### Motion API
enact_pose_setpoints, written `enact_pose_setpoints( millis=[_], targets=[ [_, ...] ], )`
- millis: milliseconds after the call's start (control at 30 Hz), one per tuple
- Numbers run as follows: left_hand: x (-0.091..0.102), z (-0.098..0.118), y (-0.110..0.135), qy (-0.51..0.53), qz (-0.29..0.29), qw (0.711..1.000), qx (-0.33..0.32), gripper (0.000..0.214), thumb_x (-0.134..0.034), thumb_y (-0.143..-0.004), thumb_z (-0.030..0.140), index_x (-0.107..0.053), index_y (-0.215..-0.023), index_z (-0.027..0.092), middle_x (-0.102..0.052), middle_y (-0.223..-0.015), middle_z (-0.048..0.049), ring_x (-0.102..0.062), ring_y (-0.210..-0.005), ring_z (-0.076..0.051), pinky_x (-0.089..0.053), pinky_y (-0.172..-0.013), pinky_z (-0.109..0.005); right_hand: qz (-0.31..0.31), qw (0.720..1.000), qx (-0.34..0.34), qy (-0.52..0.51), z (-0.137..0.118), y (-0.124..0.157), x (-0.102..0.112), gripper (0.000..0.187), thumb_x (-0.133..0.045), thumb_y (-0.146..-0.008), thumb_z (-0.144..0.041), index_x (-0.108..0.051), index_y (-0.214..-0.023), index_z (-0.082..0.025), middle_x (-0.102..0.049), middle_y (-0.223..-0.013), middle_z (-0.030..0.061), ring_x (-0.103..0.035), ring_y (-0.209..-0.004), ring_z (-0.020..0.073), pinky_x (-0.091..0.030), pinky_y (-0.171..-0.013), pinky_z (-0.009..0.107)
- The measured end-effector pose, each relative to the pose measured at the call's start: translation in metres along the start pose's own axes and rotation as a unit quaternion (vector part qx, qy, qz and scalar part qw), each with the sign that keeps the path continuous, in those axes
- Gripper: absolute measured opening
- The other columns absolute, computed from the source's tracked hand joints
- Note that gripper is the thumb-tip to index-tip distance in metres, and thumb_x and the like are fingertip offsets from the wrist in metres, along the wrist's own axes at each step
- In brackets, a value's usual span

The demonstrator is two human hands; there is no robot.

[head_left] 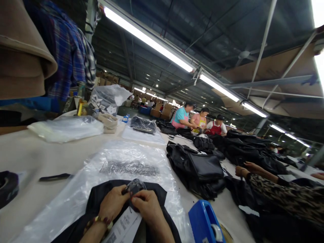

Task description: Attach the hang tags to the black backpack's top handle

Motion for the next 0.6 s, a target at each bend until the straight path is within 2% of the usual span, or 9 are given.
enact_pose_setpoints(
  millis=[100, 233, 333, 400, 500, 600],
  targets=[
    [0.002, -0.002, -0.002, -0.009, 0.029, 1.000, 0.000, 0.029, -0.044, -0.071, 0.046, -0.060, -0.065, 0.023, -0.066, -0.074, -0.0024, -0.062, -0.078, -0.024, -0.040, -0.067, -0.030, -0.029, 0.999, -0.001, 0.034, -0.008, 0.008, -0.001, 0.013, -0.061, -0.061, -0.025, -0.059, -0.053, -0.015, -0.046, -0.047, -0.0045, -0.038, -0.046, 0.0067, -0.024, -0.045, 0.022],
    [0.000, -0.006, -0.005, 0.001, 0.037, 0.999, 0.004, 0.027, -0.044, -0.070, 0.046, -0.058, -0.065, 0.023, -0.066, -0.072, -0.0007, -0.060, -0.074, -0.022, -0.039, -0.065, -0.029, -0.084, 0.994, -0.042, 0.061, -0.016, 0.019, 0.004, 0.028, -0.079, -0.048, -0.031, -0.058, -0.057, -0.016, -0.043, -0.050, -0.0071, -0.034, -0.048, 0.0052, -0.021, -0.044, 0.021],
    [-0.002, -0.011, -0.007, 0.016, 0.032, 0.999, 0.014, 0.032, -0.042, -0.070, 0.050, -0.056, -0.061, 0.023, -0.062, -0.061, 0.0008, -0.058, -0.067, -0.022, -0.038, -0.062, -0.030, -0.164, 0.984, -0.065, 0.011, -0.017, 0.026, 0.008, 0.030, -0.080, -0.045, -0.032, -0.058, -0.058, -0.016, -0.042, -0.050, -0.0078, -0.032, -0.046, 0.0043, -0.020, -0.042, 0.020],
    [-0.001, -0.015, -0.008, 0.032, 0.045, 0.998, 0.023, 0.035, -0.043, -0.067, 0.054, -0.054, -0.058, 0.022, -0.059, -0.057, 0.0010, -0.055, -0.063, -0.021, -0.036, -0.059, -0.030, -0.195, 0.978, -0.076, -0.022, -0.016, 0.027, 0.011, 0.029, -0.078, -0.045, -0.031, -0.059, -0.060, -0.015, -0.049, -0.054, -0.0062, -0.038, -0.048, 0.0054, -0.026, -0.045, 0.019],
    [0.000, -0.018, -0.010, 0.065, 0.059, 0.996, 0.024, 0.038, -0.046, -0.063, 0.057, -0.052, -0.055, 0.021, -0.056, -0.054, 0.0010, -0.051, -0.060, -0.020, -0.036, -0.057, -0.030, -0.170, 0.980, -0.098, -0.028, -0.008, 0.024, 0.015, 0.035, -0.078, -0.038, -0.029, -0.063, -0.066, -0.015, -0.059, -0.062, -0.0029, -0.048, -0.053, 0.0092, -0.035, -0.050, 0.021],
    [0.001, -0.017, -0.011, 0.086, 0.066, 0.994, 0.023, 0.038, -0.047, -0.059, 0.058, -0.052, -0.053, 0.021, -0.055, -0.053, 0.0007, -0.050, -0.059, -0.020, -0.036, -0.057, -0.030, -0.128, 0.987, -0.096, -0.031, 0.000, 0.018, 0.014, 0.043, -0.078, -0.034, -0.024, -0.067, -0.074, -0.016, -0.061, -0.065, -0.0026, -0.051, -0.057, 0.0111, -0.037, -0.053, 0.022]
  ],
)
Point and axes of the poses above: each hand's wrist, its own y-axis away from the middle knuckle, its own x-axis out of the back of the hand, z = x × y, the point moved 4 cm from there along -y, towards the middle knuckle
